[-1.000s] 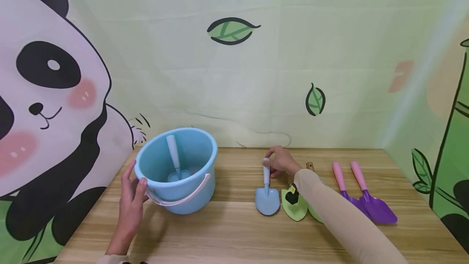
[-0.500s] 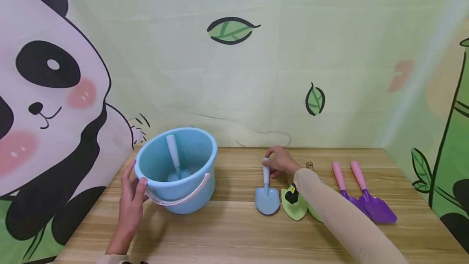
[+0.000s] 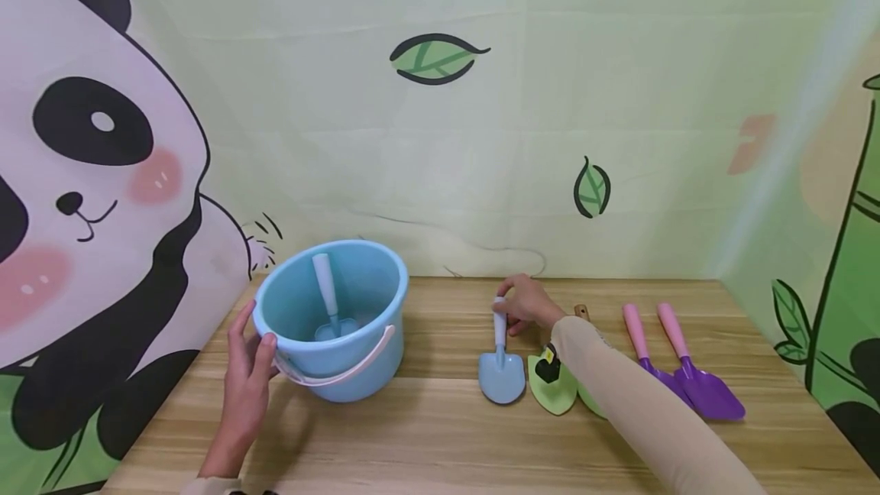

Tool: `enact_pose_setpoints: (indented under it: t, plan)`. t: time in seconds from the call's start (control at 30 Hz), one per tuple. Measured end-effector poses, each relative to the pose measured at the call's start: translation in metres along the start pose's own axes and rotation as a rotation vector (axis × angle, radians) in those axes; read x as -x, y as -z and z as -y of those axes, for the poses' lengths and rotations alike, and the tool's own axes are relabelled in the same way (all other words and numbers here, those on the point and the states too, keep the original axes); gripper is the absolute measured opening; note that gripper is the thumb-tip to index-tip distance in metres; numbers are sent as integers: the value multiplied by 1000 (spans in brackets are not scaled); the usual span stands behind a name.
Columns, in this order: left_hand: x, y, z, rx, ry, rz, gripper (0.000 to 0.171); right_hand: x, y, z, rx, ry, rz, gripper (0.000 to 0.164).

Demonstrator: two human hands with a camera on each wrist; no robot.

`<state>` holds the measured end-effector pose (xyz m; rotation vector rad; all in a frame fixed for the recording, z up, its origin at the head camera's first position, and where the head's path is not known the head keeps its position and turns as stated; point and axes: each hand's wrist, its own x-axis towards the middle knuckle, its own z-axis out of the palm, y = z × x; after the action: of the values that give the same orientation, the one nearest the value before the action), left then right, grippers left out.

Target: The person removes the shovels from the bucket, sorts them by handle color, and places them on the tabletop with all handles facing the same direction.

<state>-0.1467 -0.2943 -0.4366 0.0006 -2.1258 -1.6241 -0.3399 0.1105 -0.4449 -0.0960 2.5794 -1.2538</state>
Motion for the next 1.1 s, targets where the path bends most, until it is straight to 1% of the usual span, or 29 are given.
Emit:
enact_pose_setpoints:
  t: [0.13, 0.27, 0.5, 0.6, 0.8, 0.97, 1.1]
  plan:
    - [1, -1, 0, 3, -5, 2, 60, 1, 3, 1, 21, 1, 13, 30]
    - [0, -1, 0, 9, -4, 6, 60, 4, 12, 8, 68, -1, 16, 36]
    - [0, -1, 1, 9, -4, 2, 60, 7, 26, 19, 168, 48, 30, 41]
    - [0, -1, 2, 9, -5, 0, 60, 9, 31, 23, 175, 54, 43, 44]
    - [-1, -1, 1, 9, 2, -3, 60, 14, 37, 26, 198, 83, 54, 44]
    - [-1, 0, 1, -10, 9, 2, 60, 13, 40, 28, 234, 85, 47, 44]
    - [-1, 0, 1, -12, 12, 4, 61, 12, 42, 32, 287, 107, 49, 45]
